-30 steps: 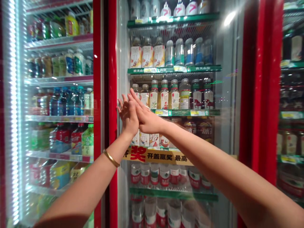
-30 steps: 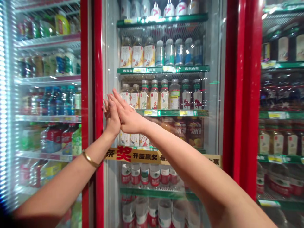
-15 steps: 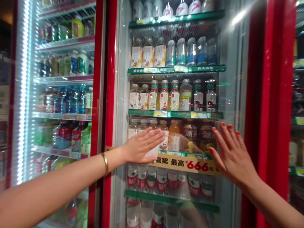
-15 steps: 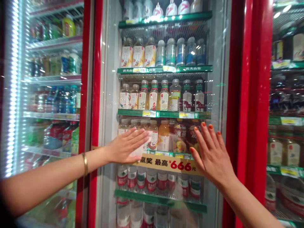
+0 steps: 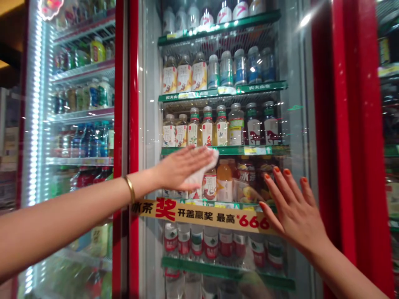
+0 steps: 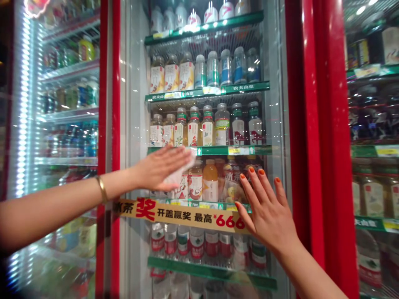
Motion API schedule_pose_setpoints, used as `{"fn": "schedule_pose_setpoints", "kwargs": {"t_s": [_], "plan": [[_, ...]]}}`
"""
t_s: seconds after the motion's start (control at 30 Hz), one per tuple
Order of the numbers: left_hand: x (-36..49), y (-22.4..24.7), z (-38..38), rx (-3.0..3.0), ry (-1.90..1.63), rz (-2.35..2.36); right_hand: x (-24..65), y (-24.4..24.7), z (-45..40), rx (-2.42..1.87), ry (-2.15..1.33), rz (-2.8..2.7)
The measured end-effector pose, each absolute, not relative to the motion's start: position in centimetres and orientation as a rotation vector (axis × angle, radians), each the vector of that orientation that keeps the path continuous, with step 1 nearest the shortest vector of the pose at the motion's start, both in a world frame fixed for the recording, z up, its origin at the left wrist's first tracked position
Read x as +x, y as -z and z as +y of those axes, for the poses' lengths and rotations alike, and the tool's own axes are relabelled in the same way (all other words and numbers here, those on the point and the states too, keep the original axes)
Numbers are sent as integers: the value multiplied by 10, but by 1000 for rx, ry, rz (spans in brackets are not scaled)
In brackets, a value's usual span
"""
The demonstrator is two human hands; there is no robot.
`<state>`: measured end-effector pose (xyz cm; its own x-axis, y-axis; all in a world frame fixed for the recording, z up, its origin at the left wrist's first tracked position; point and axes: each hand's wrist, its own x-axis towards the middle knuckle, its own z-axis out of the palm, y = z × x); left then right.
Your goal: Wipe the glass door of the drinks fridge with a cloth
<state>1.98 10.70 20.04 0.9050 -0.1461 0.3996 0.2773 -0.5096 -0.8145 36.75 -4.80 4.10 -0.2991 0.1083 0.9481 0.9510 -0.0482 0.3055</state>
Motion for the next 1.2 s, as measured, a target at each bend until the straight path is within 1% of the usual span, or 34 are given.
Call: {"fn": "schedule_pose_setpoints", "kwargs": {"t_s": [0.03, 0.1, 0.13, 0.17, 0.2, 0.23, 0.3, 0.33, 0.37, 0.4, 0.5, 0.53, 0.57, 0.6, 0.67, 0.7, 0.73, 0.77, 0.87, 1.0, 1.13, 1.2], "plan": [[12, -223, 112, -2033, 677, -226, 367, -41, -48, -1170, 1436, -1478], [7, -258, 120, -1948, 1100, -512, 366, -41, -48, -1165, 1439, -1467], [10, -263, 120, -1898, 1260, -589, 366, -41, -48, -1164, 1439, -1463], [16, -259, 118, -1873, 1338, -600, 366, -41, -49, -1166, 1438, -1464], [23, -246, 114, -1883, 1313, -537, 367, -41, -49, -1169, 1437, -1470], [29, -229, 109, -1942, 1149, -422, 368, -41, -49, -1174, 1436, -1478], [32, -199, 101, -2068, 679, -191, 369, -41, -50, -1184, 1436, -1494], [28, -194, 100, -2087, 519, -132, 370, -40, -50, -1189, 1439, -1498], [21, -196, 101, -2083, 493, -153, 370, -40, -50, -1191, 1443, -1497], [13, -205, 105, -2070, 562, -226, 371, -40, -50, -1191, 1446, -1493], [-2, -239, 117, -1937, 1090, -551, 370, -40, -49, -1179, 1448, -1476], [-1, -241, 119, -1897, 1199, -582, 370, -39, -49, -1175, 1445, -1473], [2, -238, 120, -1887, 1227, -559, 370, -39, -49, -1171, 1441, -1473], [6, -229, 119, -1909, 1162, -478, 369, -39, -49, -1169, 1436, -1479], [11, -208, 117, -1991, 835, -283, 369, -39, -49, -1167, 1427, -1487], [11, -201, 116, -2002, 725, -226, 369, -40, -50, -1168, 1423, -1487], [7, -198, 116, -1999, 690, -226, 368, -40, -50, -1171, 1419, -1483], [2, -199, 117, -1982, 728, -262, 368, -40, -50, -1175, 1416, -1477], [-13, -206, 122, -1918, 987, -419, 368, -40, -51, -1187, 1411, -1471], [-17, -187, 124, -1990, 875, -333, 367, -39, -51, -1193, 1393, -1476], [-10, -173, 125, -1910, 1083, -435, 365, -40, -51, -1169, 1374, -1450], [-7, -176, 124, -1932, 1055, -425, 364, -41, -51, -1154, 1377, -1451]]}}
